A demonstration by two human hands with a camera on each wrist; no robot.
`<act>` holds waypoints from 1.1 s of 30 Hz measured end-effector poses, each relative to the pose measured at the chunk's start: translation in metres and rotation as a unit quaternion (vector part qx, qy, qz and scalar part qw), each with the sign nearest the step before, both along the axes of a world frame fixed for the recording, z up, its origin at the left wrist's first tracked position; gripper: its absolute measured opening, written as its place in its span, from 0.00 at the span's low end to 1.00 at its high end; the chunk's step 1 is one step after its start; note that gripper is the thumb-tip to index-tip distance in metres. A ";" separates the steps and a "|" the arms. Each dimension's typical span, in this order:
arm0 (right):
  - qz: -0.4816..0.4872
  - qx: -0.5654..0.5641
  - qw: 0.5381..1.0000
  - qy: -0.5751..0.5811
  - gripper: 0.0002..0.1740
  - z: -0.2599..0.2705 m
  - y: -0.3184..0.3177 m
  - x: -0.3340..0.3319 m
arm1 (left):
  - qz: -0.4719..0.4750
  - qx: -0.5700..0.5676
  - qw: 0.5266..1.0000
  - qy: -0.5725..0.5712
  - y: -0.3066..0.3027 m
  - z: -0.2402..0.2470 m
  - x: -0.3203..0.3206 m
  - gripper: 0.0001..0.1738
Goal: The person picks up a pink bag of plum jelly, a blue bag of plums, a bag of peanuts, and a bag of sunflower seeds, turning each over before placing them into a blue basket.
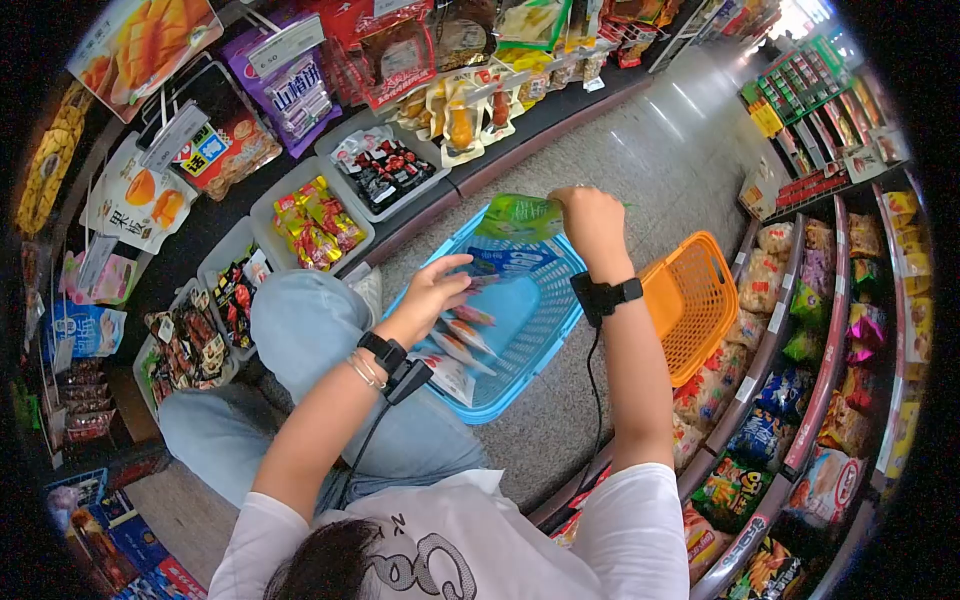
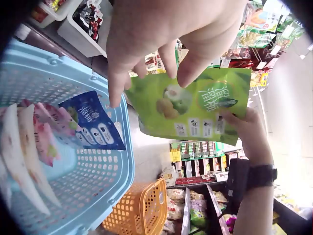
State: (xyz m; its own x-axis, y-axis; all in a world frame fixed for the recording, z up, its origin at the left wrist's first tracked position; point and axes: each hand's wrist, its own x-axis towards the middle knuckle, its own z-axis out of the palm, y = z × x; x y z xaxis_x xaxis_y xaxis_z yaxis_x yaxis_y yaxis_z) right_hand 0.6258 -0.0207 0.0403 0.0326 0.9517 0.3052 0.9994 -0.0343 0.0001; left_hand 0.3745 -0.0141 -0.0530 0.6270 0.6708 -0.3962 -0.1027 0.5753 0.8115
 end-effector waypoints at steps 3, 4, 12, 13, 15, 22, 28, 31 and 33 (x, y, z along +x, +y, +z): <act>-0.030 -0.037 0.999 0.004 0.11 -0.009 0.006 0.001 | -0.004 -0.002 1.000 -0.013 0.000 0.001 -0.002 0.23; -0.037 -0.042 0.998 -0.001 0.11 -0.013 0.007 0.001 | -0.003 -0.003 1.000 -0.014 0.000 0.002 -0.002 0.23; -0.056 -0.083 0.995 -0.011 0.12 -0.044 0.013 0.008 | -0.005 -0.016 1.000 -0.027 -0.001 0.004 -0.002 0.23; -0.054 -0.086 0.995 -0.014 0.12 -0.048 0.014 0.009 | -0.004 -0.026 0.999 -0.031 -0.002 0.008 -0.003 0.23; -0.048 -0.093 0.994 -0.020 0.12 -0.055 0.018 0.010 | -0.002 -0.037 0.999 -0.035 -0.003 0.012 -0.003 0.23; -0.051 -0.131 0.988 -0.060 0.13 -0.072 0.022 -0.006 | 0.000 -0.033 0.999 -0.033 -0.002 0.011 -0.003 0.24; -0.049 -0.160 0.982 -0.092 0.09 -0.105 0.021 -0.008 | 0.008 -0.007 1.000 -0.028 -0.002 0.009 -0.001 0.23; -0.068 -0.184 0.974 -0.112 0.08 -0.121 0.025 -0.008 | 0.010 -0.002 0.999 -0.033 -0.002 0.006 0.000 0.22; -0.068 -0.189 0.974 -0.105 0.08 -0.128 0.028 -0.008 | 0.010 -0.002 0.999 -0.035 0.000 0.004 0.000 0.23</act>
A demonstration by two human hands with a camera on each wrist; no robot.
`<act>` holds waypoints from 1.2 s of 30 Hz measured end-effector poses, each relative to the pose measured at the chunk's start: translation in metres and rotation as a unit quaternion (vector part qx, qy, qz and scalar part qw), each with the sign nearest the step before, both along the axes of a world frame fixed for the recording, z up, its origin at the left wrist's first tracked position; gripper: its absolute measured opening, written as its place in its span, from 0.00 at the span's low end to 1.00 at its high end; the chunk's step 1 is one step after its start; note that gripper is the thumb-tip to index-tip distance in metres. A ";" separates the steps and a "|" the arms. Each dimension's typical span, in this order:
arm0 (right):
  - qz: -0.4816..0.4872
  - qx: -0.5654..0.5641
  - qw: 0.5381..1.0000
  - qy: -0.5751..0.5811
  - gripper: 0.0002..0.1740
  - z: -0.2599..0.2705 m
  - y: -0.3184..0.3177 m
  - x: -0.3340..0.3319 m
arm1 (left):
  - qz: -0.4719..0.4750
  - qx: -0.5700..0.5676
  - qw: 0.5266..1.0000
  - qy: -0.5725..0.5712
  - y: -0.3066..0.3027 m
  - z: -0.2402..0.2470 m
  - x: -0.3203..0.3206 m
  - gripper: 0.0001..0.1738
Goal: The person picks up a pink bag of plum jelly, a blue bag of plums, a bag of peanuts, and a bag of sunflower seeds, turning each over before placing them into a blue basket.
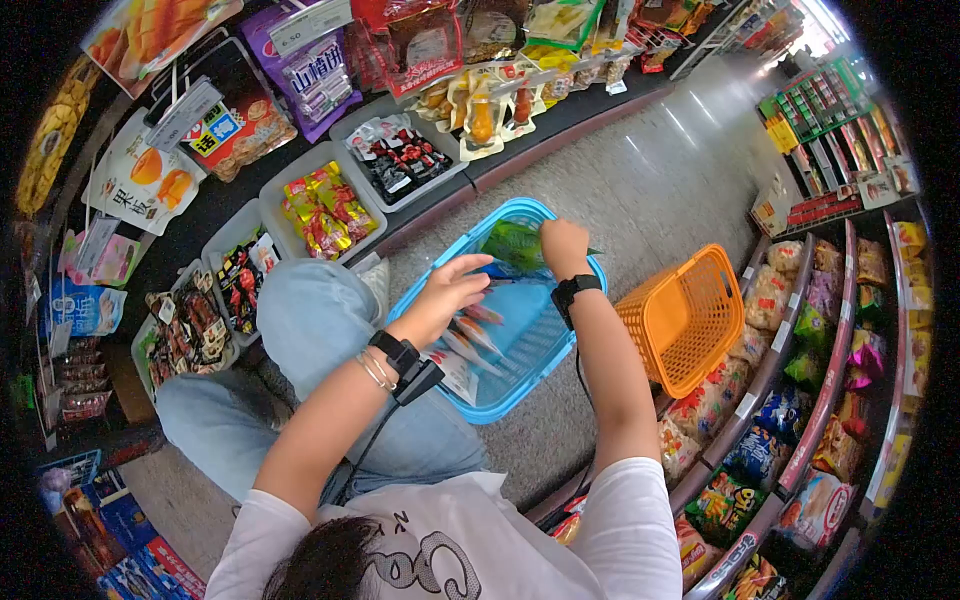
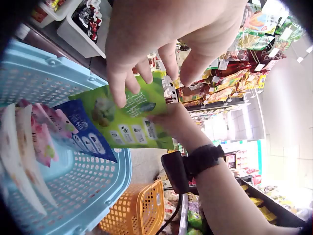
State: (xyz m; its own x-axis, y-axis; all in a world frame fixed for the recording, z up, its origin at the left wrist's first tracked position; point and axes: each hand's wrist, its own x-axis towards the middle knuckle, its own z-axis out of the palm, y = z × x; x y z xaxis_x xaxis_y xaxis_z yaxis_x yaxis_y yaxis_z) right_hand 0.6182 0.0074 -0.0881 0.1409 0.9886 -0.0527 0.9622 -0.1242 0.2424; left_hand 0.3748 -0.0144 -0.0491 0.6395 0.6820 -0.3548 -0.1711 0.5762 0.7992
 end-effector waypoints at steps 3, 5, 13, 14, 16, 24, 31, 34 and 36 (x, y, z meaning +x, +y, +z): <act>0.011 0.000 1.000 -0.008 0.06 -0.012 0.004 0.001 | -0.005 -0.005 1.000 0.001 0.000 -0.001 0.000 0.23; 0.005 -0.010 1.000 -0.005 0.06 -0.021 0.005 0.000 | -0.010 -0.015 1.000 0.006 0.000 0.006 -0.002 0.25; -0.004 -0.034 0.999 0.018 0.08 -0.085 -0.011 -0.003 | -0.018 -0.002 1.000 0.001 0.001 0.001 -0.002 0.24; -0.009 -0.027 0.999 0.020 0.08 -0.096 -0.015 -0.002 | -0.017 0.018 1.000 0.001 0.002 0.000 -0.001 0.24; -0.051 -0.067 0.994 0.067 0.09 -0.106 -0.022 -0.003 | -0.016 0.015 1.000 -0.001 0.001 -0.001 0.000 0.24; -0.013 0.140 0.978 0.156 0.32 -0.095 -0.064 -0.031 | -0.018 0.019 1.000 0.011 0.001 -0.001 0.001 0.23; -0.043 -0.136 0.974 0.178 0.43 -0.079 -0.090 -0.052 | -0.031 0.016 0.999 0.009 0.000 -0.004 0.003 0.21; -0.069 -0.204 0.965 0.150 0.52 -0.111 -0.096 -0.042 | -0.030 0.016 0.999 0.010 0.000 -0.004 0.003 0.21; -0.039 -0.218 0.966 0.137 0.49 -0.119 -0.098 -0.041 | -0.023 0.019 0.999 0.015 0.002 -0.005 0.003 0.21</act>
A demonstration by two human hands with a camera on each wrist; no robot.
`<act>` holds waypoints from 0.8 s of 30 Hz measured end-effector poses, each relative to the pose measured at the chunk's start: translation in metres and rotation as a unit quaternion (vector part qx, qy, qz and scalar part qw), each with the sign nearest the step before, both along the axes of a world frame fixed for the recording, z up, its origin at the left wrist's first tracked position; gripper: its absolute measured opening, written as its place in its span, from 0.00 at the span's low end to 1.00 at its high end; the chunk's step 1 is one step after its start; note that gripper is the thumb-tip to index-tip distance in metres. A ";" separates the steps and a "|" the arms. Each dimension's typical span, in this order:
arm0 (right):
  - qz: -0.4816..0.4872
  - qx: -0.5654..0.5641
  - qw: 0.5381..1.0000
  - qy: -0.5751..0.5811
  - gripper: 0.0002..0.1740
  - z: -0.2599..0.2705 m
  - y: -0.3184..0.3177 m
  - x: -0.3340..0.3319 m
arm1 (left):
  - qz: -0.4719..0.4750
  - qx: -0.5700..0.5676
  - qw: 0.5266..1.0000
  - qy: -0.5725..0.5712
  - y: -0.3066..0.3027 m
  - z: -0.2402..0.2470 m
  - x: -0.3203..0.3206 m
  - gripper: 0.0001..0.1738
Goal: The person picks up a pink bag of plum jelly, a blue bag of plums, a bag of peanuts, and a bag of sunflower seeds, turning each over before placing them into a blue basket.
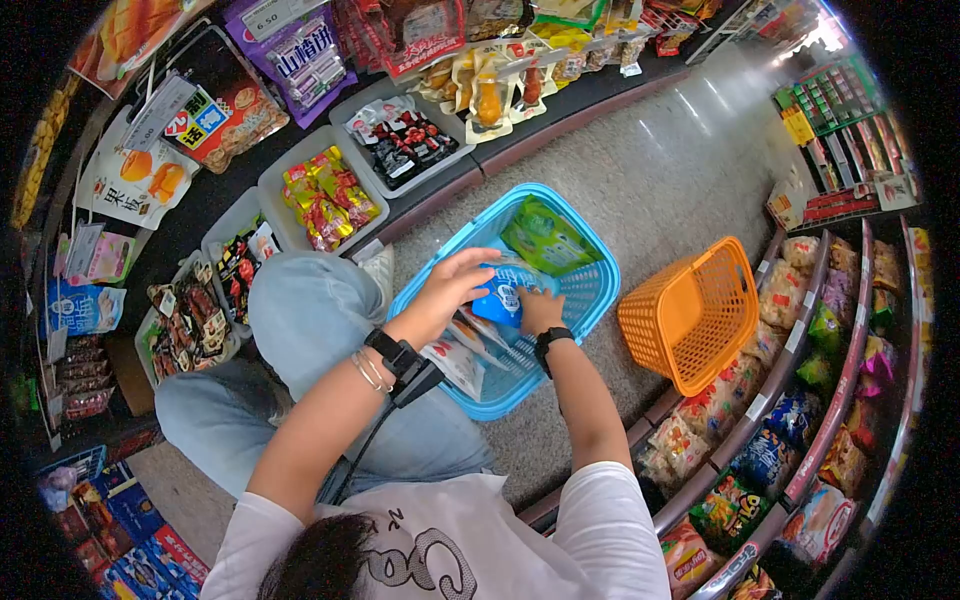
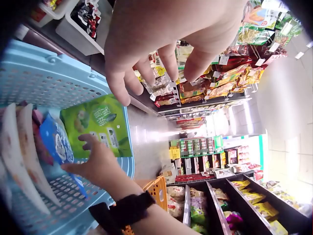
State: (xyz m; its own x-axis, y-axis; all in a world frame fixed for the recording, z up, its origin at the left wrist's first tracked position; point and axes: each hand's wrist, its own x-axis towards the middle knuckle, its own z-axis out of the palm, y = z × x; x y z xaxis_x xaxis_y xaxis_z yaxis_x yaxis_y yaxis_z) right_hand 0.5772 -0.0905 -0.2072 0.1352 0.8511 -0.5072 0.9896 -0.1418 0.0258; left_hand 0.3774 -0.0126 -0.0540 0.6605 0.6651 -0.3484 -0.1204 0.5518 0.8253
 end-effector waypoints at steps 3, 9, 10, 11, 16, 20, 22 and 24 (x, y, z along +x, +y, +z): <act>0.043 0.007 0.999 0.014 0.35 -0.006 -0.006 -0.003 | 0.008 -0.004 1.000 0.007 0.000 -0.001 -0.001 0.21; -0.054 0.105 0.993 -0.005 0.08 -0.012 0.024 0.020 | 0.002 -0.034 0.999 0.000 0.000 0.003 0.000 0.20; -0.053 0.149 0.987 -0.032 0.07 -0.004 0.032 0.025 | 0.001 -0.037 0.999 0.000 0.000 0.007 0.000 0.20; -0.041 0.232 0.971 -0.037 0.09 0.005 0.037 0.030 | 0.000 -0.040 0.999 0.000 0.000 0.009 0.000 0.20; -0.070 0.322 0.943 -0.045 0.13 0.020 0.065 0.050 | 0.021 -0.012 1.000 -0.003 0.001 -0.001 0.003 0.19; -0.059 0.319 0.945 -0.046 0.19 0.025 0.070 0.047 | 0.027 -0.021 0.999 0.001 0.001 0.004 0.001 0.18; -0.078 0.314 0.945 -0.033 0.25 0.022 0.070 0.046 | 0.027 -0.021 0.999 -0.001 0.001 0.003 0.002 0.18; -0.091 0.317 0.944 -0.034 0.29 0.025 0.069 0.043 | 0.020 -0.027 0.999 0.001 0.002 0.005 0.002 0.19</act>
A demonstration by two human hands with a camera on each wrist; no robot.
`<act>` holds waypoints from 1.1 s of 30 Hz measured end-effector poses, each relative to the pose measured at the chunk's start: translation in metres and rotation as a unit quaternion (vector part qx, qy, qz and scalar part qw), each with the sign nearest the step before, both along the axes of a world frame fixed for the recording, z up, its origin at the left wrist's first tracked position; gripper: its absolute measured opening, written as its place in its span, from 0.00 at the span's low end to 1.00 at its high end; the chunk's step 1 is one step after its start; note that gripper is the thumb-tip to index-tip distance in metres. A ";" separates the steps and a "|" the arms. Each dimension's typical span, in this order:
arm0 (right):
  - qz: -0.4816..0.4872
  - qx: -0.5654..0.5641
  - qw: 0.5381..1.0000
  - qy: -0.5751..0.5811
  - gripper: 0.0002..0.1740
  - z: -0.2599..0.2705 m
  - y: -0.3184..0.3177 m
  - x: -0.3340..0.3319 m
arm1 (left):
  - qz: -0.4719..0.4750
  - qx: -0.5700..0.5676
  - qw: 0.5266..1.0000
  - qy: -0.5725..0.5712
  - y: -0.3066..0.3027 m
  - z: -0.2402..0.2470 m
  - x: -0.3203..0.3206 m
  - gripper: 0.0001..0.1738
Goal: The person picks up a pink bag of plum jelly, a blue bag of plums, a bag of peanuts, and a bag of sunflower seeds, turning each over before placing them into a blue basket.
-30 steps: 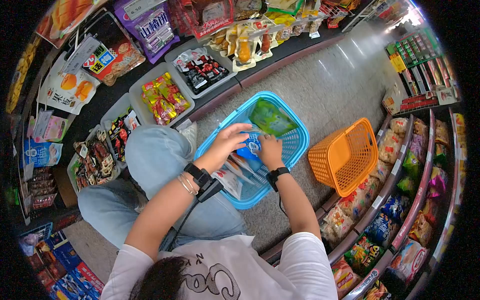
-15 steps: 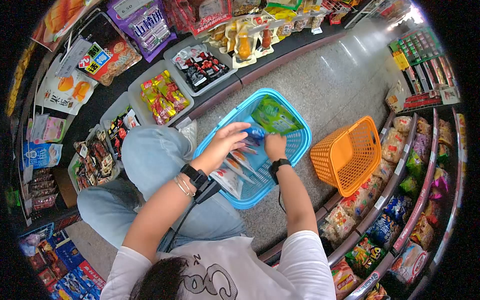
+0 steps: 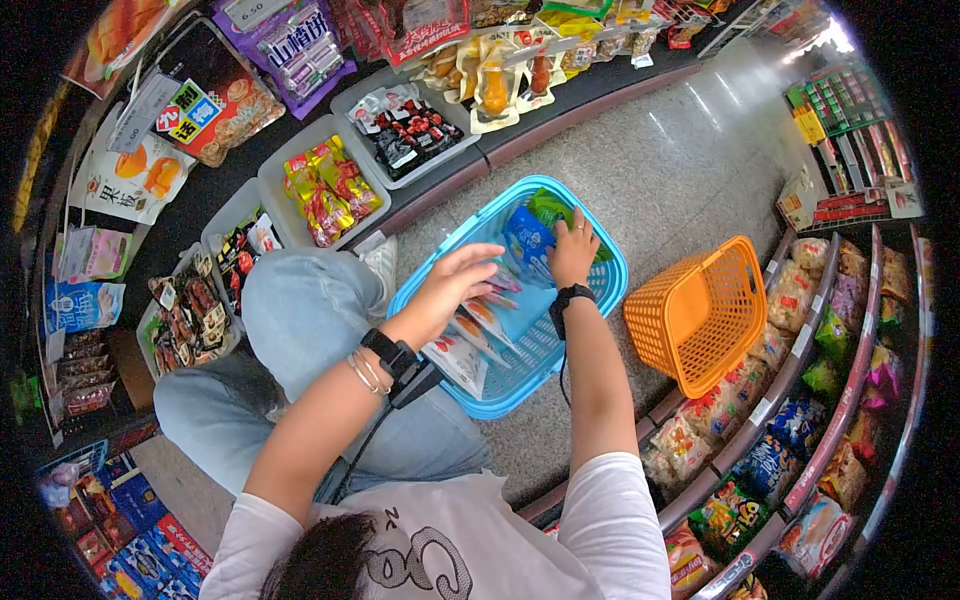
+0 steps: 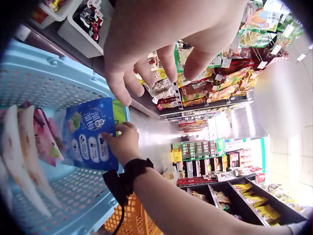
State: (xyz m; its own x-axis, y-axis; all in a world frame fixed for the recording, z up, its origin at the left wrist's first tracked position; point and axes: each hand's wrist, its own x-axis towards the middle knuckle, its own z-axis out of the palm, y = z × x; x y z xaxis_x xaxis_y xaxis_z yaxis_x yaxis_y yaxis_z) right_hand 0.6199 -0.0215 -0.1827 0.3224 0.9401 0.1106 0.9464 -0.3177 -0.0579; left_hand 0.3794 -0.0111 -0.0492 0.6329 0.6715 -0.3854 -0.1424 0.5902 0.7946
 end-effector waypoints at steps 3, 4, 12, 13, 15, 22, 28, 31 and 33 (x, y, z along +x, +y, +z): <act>-0.001 -0.003 1.000 0.000 0.33 0.009 -0.004 -0.007 | -0.011 -0.017 1.000 0.005 0.000 0.004 -0.001 0.21; 0.002 -0.005 1.000 -0.001 0.34 0.012 -0.005 -0.010 | -0.008 -0.020 1.000 0.008 0.001 0.003 -0.002 0.21; 0.081 0.084 0.991 0.072 0.24 0.038 -0.010 -0.031 | 0.013 0.029 0.999 0.041 0.003 -0.016 -0.013 0.19; 0.084 0.101 0.987 0.088 0.21 0.046 -0.009 -0.038 | 0.021 0.032 0.998 0.046 0.003 -0.016 -0.015 0.19; 0.106 0.139 0.976 0.129 0.17 0.065 -0.006 -0.054 | 0.038 0.036 0.997 0.049 0.002 -0.017 -0.021 0.18; 0.211 0.226 0.916 0.257 0.10 0.163 0.000 -0.133 | 0.139 0.127 0.981 0.037 0.005 -0.017 -0.030 0.15; 0.252 0.194 0.827 0.463 0.10 0.249 -0.006 -0.212 | 0.226 0.198 0.953 -0.050 0.021 0.039 -0.078 0.13; 0.291 0.146 0.766 0.554 0.11 0.273 -0.002 -0.258 | 0.239 0.254 0.936 -0.054 0.029 0.072 -0.136 0.14; 0.314 0.103 0.702 0.630 0.12 0.278 0.003 -0.291 | 0.283 0.283 0.916 -0.017 0.028 0.089 -0.181 0.14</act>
State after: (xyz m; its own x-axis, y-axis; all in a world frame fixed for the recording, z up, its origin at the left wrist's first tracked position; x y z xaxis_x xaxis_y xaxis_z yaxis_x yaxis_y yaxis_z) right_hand 0.3292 -0.0181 0.0953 -0.1858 0.9464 0.2642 0.0515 0.2779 -0.9592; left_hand 0.1988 0.0166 0.0397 0.1268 0.9820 0.1403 -0.3291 -0.0918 0.9398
